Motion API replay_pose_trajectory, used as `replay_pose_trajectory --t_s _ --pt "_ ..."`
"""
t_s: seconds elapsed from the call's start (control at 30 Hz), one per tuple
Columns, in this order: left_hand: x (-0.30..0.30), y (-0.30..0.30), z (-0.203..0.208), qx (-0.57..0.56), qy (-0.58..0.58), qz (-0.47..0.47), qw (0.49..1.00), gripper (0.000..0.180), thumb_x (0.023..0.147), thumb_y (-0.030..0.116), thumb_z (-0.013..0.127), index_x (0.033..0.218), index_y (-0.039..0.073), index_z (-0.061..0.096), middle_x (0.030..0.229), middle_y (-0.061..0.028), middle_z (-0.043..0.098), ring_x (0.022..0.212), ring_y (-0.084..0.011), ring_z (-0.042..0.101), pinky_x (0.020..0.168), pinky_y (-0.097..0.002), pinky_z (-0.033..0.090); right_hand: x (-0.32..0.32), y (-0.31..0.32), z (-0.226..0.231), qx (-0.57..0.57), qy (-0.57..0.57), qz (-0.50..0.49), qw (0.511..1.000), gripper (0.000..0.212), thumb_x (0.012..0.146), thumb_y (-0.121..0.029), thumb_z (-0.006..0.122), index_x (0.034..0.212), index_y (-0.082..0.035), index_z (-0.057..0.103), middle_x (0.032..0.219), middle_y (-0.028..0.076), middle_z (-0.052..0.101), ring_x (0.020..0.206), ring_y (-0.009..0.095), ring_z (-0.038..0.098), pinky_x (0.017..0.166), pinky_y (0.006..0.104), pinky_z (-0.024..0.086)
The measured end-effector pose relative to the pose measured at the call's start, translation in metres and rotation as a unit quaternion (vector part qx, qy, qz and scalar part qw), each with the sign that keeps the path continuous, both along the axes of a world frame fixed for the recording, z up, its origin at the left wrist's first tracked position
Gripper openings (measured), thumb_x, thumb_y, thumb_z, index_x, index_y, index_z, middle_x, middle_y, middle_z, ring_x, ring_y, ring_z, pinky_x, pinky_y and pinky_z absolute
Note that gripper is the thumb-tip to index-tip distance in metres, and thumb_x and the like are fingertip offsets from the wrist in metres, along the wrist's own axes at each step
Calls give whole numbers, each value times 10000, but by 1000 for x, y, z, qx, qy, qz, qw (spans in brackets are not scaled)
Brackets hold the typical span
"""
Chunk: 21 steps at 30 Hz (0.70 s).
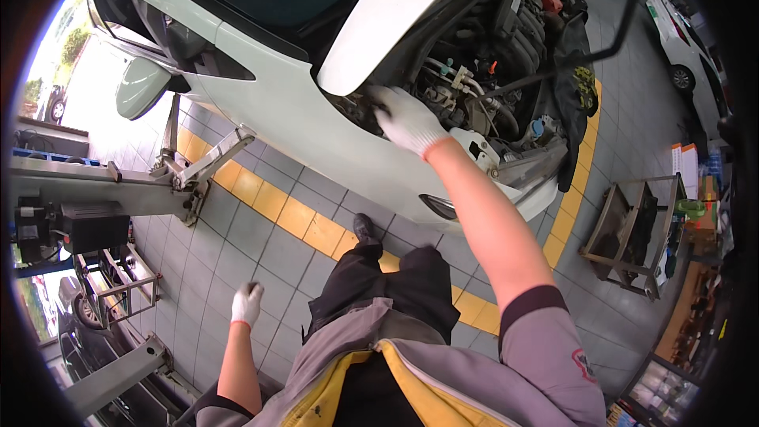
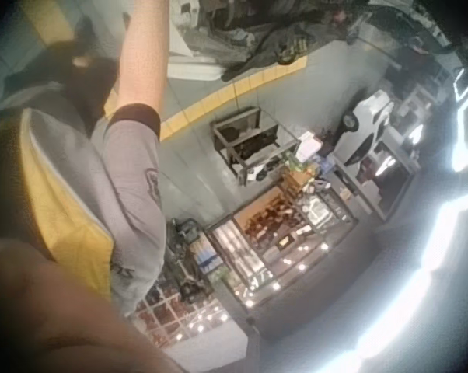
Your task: The person uses a green air blow gun to clean the engine bay of a white car with the hood open. They then wipe the engine area with a cloth, remove debris, and pour blue windshield washer fluid into the reservoir. The person closes the hood and walks away.
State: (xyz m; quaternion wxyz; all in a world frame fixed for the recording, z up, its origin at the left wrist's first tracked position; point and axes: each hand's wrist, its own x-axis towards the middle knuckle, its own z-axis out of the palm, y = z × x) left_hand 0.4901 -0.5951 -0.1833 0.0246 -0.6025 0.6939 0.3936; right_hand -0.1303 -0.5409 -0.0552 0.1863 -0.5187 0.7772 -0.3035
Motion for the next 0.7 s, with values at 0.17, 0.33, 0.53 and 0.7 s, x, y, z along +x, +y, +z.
replay_pose_trajectory --t_s 0.17,0.33,0.53,0.7 --pt "-172 -9 99 28 76 -27 996 429 993 307 651 1267 -21 682 1254 -196 728 1164 -311 697 1033 -392 519 -22 -91 0 260 86 164 948 533 955 -130 503 1484 -136 570 1252 227 731 1147 410 708 979 486 564" --pt "-302 -18 147 -159 86 -271 946 394 952 205 697 1312 46 671 1426 -177 613 1358 -401 543 1132 -480 450 -25 -91 -12 189 126 178 957 441 954 -188 539 1358 -63 663 1242 229 734 1135 407 713 974 487 573" --pt "-437 -54 168 -464 32 -375 802 379 912 233 716 1259 85 685 1277 -130 639 1290 -341 576 1071 -493 464 -29 -56 -7 229 91 141 959 421 988 -315 585 1299 -54 698 1224 207 737 1157 391 699 993 501 565" --pt "-467 -55 173 -409 -114 -390 817 337 913 232 690 1224 100 695 1188 -111 626 1168 -313 600 992 -478 492 -32 -11 -14 39 -62 88 993 478 965 -234 605 1403 -42 617 1333 249 663 1255 410 619 1090 477 504"
